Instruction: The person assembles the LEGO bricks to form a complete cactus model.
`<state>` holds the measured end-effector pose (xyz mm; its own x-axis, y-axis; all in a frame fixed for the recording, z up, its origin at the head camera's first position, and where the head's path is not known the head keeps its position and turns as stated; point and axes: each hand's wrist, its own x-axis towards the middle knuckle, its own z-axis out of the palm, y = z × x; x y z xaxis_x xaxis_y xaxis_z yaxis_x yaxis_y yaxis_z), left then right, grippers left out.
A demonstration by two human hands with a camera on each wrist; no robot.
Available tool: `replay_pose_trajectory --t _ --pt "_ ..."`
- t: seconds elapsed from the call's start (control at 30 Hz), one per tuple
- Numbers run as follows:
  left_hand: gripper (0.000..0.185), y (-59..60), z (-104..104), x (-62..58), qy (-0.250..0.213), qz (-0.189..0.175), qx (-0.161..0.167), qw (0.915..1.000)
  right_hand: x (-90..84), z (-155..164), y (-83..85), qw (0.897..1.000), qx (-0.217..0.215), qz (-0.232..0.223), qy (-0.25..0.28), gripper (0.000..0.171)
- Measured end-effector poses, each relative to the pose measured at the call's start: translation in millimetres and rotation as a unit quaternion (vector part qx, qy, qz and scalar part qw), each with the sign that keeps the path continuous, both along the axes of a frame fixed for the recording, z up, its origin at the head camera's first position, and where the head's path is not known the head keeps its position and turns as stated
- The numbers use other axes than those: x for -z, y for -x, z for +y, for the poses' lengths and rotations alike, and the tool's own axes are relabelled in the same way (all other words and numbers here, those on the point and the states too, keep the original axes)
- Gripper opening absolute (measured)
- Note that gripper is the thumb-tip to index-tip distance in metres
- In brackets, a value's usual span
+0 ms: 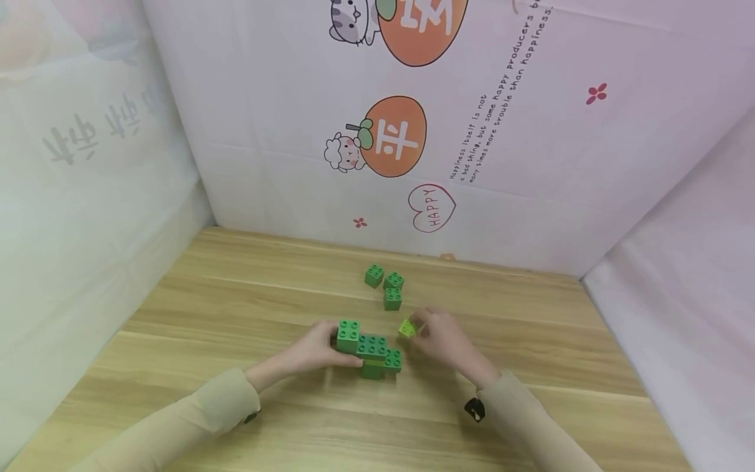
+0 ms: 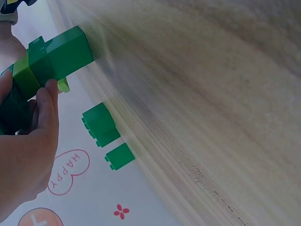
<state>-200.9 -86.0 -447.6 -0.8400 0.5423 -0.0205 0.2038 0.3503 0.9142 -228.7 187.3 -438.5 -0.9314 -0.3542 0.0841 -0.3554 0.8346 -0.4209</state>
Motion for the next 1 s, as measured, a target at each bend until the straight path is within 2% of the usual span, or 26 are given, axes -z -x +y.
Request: replay_pose_trajectory --t 0.37,0.73,1.0 --pt "0.044 0.8 -1.0 1.3 0.005 0.013 0.004 0.9999 -13.4 -1.1 -17.8 0.999 -0.037 0.017 0.012 0.026" --pt "0.042 2.2 0.0 3.0 0.004 0.010 0.001 0.9999 -23.3 1.9 -34.1 0.992 -0.099 0.075 0.014 0.028" --pt "0.043 2.4 0.3 3.0 0.008 0.014 0.000 0.9999 -28.7 1.5 -45.6 0.990 -0.135 0.044 0.004 0.035"
